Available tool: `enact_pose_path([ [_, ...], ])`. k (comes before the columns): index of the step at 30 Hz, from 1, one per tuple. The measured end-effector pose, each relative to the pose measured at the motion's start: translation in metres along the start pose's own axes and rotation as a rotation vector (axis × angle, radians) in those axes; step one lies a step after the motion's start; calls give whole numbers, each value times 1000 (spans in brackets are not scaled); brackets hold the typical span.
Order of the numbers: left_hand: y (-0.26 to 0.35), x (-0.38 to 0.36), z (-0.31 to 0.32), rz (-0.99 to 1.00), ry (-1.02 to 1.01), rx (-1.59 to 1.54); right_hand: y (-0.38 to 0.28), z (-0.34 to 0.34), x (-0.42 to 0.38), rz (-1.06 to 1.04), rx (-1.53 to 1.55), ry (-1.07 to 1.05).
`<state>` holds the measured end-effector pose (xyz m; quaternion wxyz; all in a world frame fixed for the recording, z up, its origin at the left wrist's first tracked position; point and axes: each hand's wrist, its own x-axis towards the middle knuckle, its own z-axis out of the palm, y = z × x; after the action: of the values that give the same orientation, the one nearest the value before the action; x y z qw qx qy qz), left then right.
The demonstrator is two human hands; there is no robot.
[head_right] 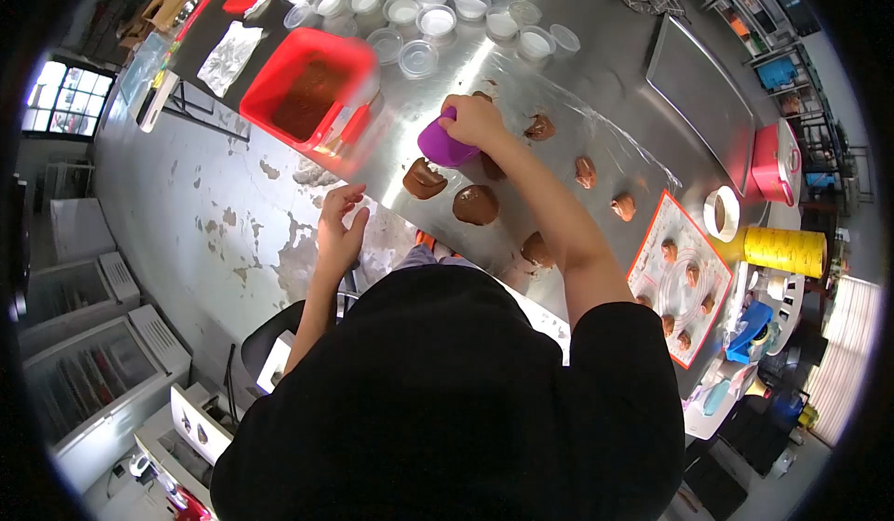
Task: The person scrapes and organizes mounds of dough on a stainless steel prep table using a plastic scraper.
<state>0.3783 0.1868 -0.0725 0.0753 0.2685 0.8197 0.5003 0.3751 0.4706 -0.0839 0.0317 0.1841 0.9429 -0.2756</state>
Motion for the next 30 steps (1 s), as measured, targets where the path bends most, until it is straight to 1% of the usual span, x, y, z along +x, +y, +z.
enact_pose_path([
  [1,-1,-1,-2,-9,8,1,2,6,3,-8,-1,-9],
  [3,-2,-3,-6,-10,25,-5,9,19,9,-119,56,50],
  [7,-11,-8,-10,-47,44,9,3,26,17,-188,26,22],
  [9,-13,-11,-11,-50,48,19,-1,32,24,-327,29,-40],
  [10,-13,-11,-11,-53,50,18,-8,31,27,-328,29,-43],
  [12,-10,-9,-12,-41,59,12,-24,33,34,-470,-93,-145],
  [13,-9,-8,-12,-40,60,12,-32,34,35,-471,-93,-144],
  [15,-7,-5,-15,-41,29,60,-51,38,39,-731,-148,-215],
  [16,-7,-5,-16,-38,26,62,-60,40,40,-729,-146,-212],
  [18,-8,-2,-17,-39,34,64,-77,43,42,-959,-189,-419],
  [19,-9,-1,-17,-31,24,61,-87,40,36,-1015,-205,-466],
  [21,-12,1,-17,-25,102,10,-105,28,21,-1064,-395,-622],
  [22,-13,3,-19,-26,123,6,-102,25,16,-1052,-396,-616],
  [24,-11,7,-23,-39,144,-11,-92,17,5,-1110,-299,-616],
  [25,-11,9,-24,-39,157,-12,-87,10,-1,-1105,-302,-615],
  [27,-11,12,-25,-35,151,-4,-70,-6,-14,-1094,-311,-496],
  [28,-11,13,-24,-33,142,10,-59,-11,-19,-1094,-314,-501],
  [30,-14,14,-20,-25,128,1,-40,-15,-29,-1061,-220,-338],
])
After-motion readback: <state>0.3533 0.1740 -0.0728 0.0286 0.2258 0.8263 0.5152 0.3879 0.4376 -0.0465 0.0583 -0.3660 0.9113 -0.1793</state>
